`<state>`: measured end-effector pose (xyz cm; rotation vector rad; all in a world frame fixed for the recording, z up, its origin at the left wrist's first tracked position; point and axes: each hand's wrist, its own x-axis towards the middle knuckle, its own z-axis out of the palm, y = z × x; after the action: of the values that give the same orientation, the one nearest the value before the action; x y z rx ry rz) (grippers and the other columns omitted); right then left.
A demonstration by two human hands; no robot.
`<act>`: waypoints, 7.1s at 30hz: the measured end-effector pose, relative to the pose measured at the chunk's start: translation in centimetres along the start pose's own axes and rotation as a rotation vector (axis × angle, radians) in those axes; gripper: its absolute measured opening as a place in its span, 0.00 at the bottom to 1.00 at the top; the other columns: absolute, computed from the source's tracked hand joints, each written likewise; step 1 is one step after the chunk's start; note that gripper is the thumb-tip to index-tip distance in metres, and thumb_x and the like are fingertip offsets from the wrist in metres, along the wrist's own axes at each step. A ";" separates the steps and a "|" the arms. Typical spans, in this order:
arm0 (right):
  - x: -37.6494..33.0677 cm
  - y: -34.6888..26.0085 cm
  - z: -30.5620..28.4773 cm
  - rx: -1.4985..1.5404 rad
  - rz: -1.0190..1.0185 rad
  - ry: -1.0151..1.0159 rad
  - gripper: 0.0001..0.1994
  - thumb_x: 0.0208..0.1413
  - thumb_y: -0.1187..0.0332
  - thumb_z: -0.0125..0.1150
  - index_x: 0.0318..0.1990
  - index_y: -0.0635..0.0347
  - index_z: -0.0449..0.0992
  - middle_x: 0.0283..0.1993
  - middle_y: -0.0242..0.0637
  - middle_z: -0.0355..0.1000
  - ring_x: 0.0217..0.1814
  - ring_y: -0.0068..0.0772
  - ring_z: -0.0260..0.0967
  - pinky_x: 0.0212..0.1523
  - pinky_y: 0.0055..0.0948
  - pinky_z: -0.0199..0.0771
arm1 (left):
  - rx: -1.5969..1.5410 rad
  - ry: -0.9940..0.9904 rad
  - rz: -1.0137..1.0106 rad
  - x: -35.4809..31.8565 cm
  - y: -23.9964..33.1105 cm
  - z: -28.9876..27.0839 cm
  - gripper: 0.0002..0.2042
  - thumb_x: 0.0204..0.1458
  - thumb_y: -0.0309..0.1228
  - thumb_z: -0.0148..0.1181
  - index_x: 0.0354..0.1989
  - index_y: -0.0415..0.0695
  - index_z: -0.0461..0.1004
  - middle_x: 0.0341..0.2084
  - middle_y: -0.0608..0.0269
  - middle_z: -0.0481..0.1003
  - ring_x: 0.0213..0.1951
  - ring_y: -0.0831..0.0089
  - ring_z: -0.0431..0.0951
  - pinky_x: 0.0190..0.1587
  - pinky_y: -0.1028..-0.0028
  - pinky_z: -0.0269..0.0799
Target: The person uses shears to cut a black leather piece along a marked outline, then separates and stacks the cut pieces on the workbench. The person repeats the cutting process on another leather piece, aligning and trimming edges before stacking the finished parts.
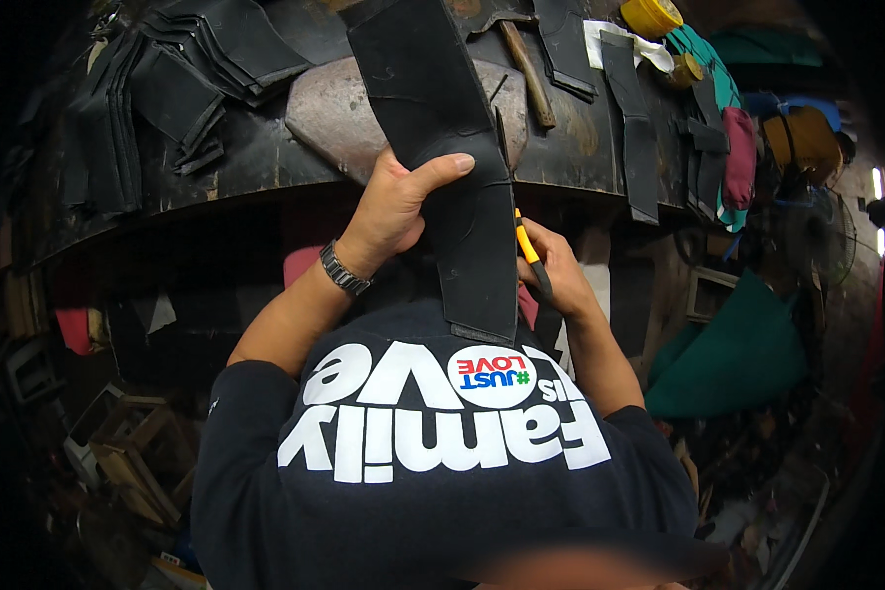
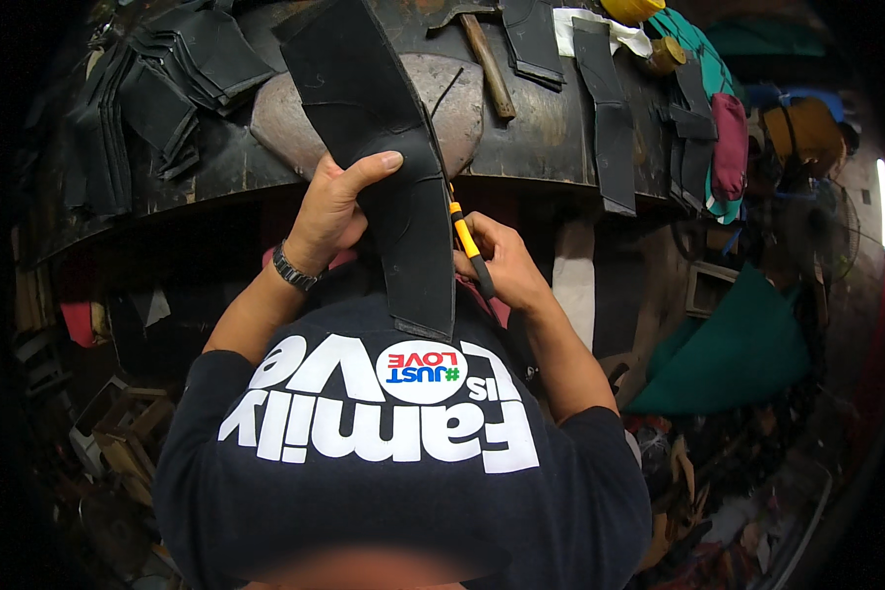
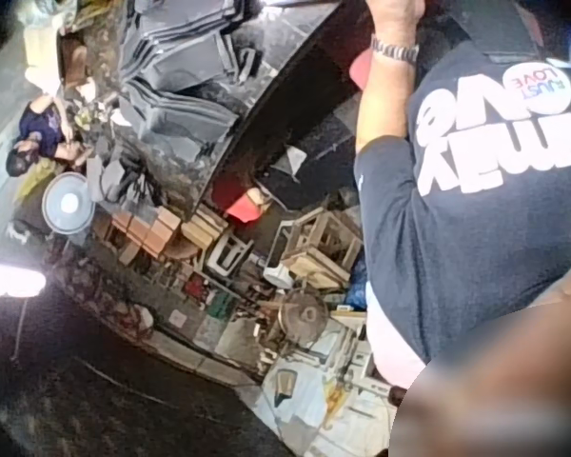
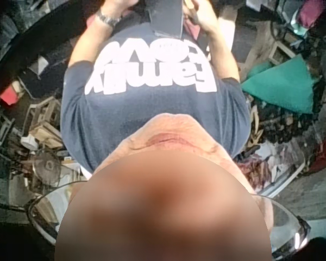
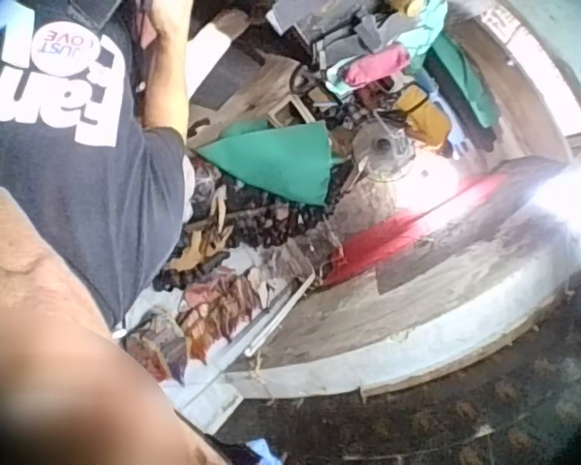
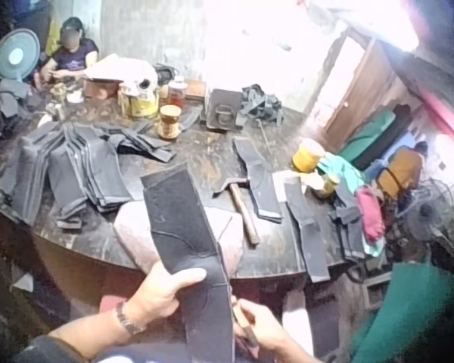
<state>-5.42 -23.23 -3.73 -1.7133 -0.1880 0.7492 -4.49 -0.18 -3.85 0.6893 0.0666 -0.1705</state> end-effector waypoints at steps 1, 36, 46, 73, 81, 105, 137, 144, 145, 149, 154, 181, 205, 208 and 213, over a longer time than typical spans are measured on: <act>0.0 -0.1 0.0 -0.007 -0.016 -0.008 0.16 0.51 0.64 0.70 0.40 0.62 0.71 0.31 0.26 0.68 0.32 0.14 0.64 0.34 0.16 0.64 | 0.007 0.000 0.002 0.0 0.2 0.0 0.16 0.52 0.18 0.59 0.50 0.36 0.69 0.39 0.56 0.78 0.41 0.70 0.82 0.44 0.70 0.82; 2.1 0.4 0.5 0.093 -0.078 0.108 0.11 0.52 0.70 0.68 0.29 0.60 0.69 0.24 0.22 0.64 0.24 0.09 0.58 0.24 0.13 0.58 | 0.568 -0.059 0.532 3.0 3.9 -0.7 0.46 0.51 0.22 0.64 0.72 0.40 0.35 0.66 0.49 0.55 0.64 0.63 0.62 0.65 0.69 0.59; 3.8 -1.1 0.4 0.096 -0.180 0.121 0.10 0.51 0.70 0.67 0.34 0.64 0.72 0.29 0.25 0.69 0.31 0.11 0.64 0.33 0.16 0.66 | 1.038 -0.142 0.798 3.7 2.9 -0.8 0.41 0.50 0.20 0.64 0.72 0.42 0.47 0.71 0.57 0.50 0.70 0.67 0.52 0.70 0.69 0.48; 4.7 -0.4 -0.4 0.083 -0.199 0.136 0.14 0.51 0.69 0.68 0.41 0.66 0.74 0.36 0.29 0.73 0.37 0.15 0.68 0.40 0.19 0.69 | 0.777 -0.137 0.559 3.4 1.0 -0.2 0.40 0.51 0.22 0.63 0.71 0.42 0.49 0.69 0.54 0.55 0.68 0.69 0.56 0.68 0.72 0.50; 4.4 0.1 -0.2 0.079 -0.213 0.150 0.12 0.50 0.68 0.68 0.37 0.63 0.73 0.32 0.27 0.70 0.33 0.13 0.65 0.36 0.17 0.67 | 0.786 -0.165 0.537 3.2 0.6 -0.5 0.40 0.51 0.21 0.62 0.72 0.41 0.47 0.69 0.55 0.53 0.68 0.70 0.55 0.68 0.72 0.48; 4.7 0.1 -0.8 0.042 -0.217 0.265 0.08 0.49 0.71 0.65 0.33 0.63 0.72 0.30 0.26 0.71 0.31 0.12 0.64 0.32 0.16 0.66 | 0.811 -0.259 0.467 2.4 -0.8 0.0 0.39 0.54 0.22 0.59 0.72 0.40 0.45 0.72 0.57 0.47 0.72 0.69 0.47 0.71 0.71 0.42; -2.1 -4.4 2.4 0.029 -0.272 0.205 0.20 0.43 0.72 0.72 0.44 0.62 0.71 0.38 0.30 0.70 0.38 0.17 0.66 0.42 0.19 0.68 | -0.062 -0.027 0.281 4.6 1.0 0.1 0.24 0.64 0.30 0.49 0.68 0.58 0.54 0.50 0.66 0.68 0.32 0.81 0.71 0.32 0.81 0.73; 0.4 -4.5 -10.9 0.058 -0.572 0.576 0.18 0.43 0.73 0.72 0.42 0.62 0.72 0.36 0.25 0.68 0.36 0.15 0.65 0.40 0.16 0.66 | 0.558 -0.361 0.466 10.2 3.6 3.8 0.31 0.62 0.28 0.52 0.72 0.52 0.46 0.59 0.55 0.65 0.52 0.69 0.75 0.51 0.71 0.76; 1.0 -4.3 -13.4 0.009 -0.580 0.608 0.18 0.43 0.73 0.72 0.42 0.62 0.73 0.35 0.25 0.67 0.36 0.14 0.65 0.40 0.16 0.66 | 0.736 -0.375 0.513 11.2 3.7 3.7 0.30 0.61 0.29 0.56 0.70 0.49 0.52 0.57 0.54 0.68 0.51 0.69 0.76 0.49 0.72 0.76; 2.9 -1.5 -21.5 0.042 -0.416 0.698 0.15 0.42 0.73 0.73 0.38 0.63 0.74 0.30 0.24 0.68 0.30 0.16 0.64 0.32 0.16 0.65 | 1.196 -0.153 0.404 14.8 3.4 1.8 0.22 0.56 0.32 0.63 0.60 0.47 0.70 0.52 0.56 0.73 0.48 0.68 0.77 0.47 0.73 0.74; 3.2 1.4 -25.8 -0.587 -0.244 1.063 0.16 0.39 0.67 0.77 0.29 0.64 0.73 0.23 0.26 0.68 0.26 0.18 0.64 0.29 0.21 0.66 | 1.559 -0.118 0.486 17.5 2.3 0.8 0.19 0.53 0.34 0.64 0.54 0.47 0.74 0.51 0.55 0.72 0.51 0.62 0.76 0.52 0.69 0.72; 21.0 -5.1 -13.6 -1.053 -0.176 1.007 0.22 0.43 0.56 0.71 0.42 0.58 0.75 0.40 0.42 0.78 0.47 0.47 0.75 0.47 0.48 0.64 | 1.151 -0.604 0.098 1.7 -0.2 2.1 0.17 0.54 0.24 0.61 0.53 0.42 0.74 0.45 0.56 0.77 0.45 0.69 0.79 0.49 0.71 0.75; 24.5 -5.9 -12.6 -0.762 -0.195 1.146 0.36 0.36 0.47 0.77 0.49 0.61 0.70 0.44 0.47 0.77 0.51 0.53 0.72 0.54 0.53 0.59 | 0.768 -0.368 0.044 2.5 -1.2 0.0 0.14 0.57 0.23 0.58 0.52 0.38 0.73 0.44 0.61 0.75 0.42 0.76 0.77 0.48 0.77 0.75; 25.0 -6.2 -12.0 -0.860 -0.128 1.123 0.36 0.37 0.48 0.76 0.50 0.61 0.69 0.48 0.48 0.74 0.57 0.53 0.67 0.55 0.49 0.58 | 0.805 -0.370 0.068 2.4 -1.3 0.0 0.14 0.57 0.23 0.58 0.52 0.38 0.73 0.45 0.61 0.75 0.42 0.76 0.78 0.48 0.77 0.75; 26.3 -6.6 -12.2 -0.883 -0.291 1.197 0.23 0.41 0.64 0.67 0.45 0.60 0.69 0.50 0.48 0.72 0.57 0.49 0.64 0.58 0.48 0.54 | 0.779 -0.361 0.085 2.3 -1.5 -0.2 0.14 0.58 0.23 0.58 0.53 0.38 0.73 0.45 0.60 0.75 0.42 0.76 0.78 0.48 0.77 0.75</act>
<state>23.75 -18.16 -6.40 -2.5856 0.0982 -0.7636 -2.50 -1.45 -5.20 1.4227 -0.3948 -0.2389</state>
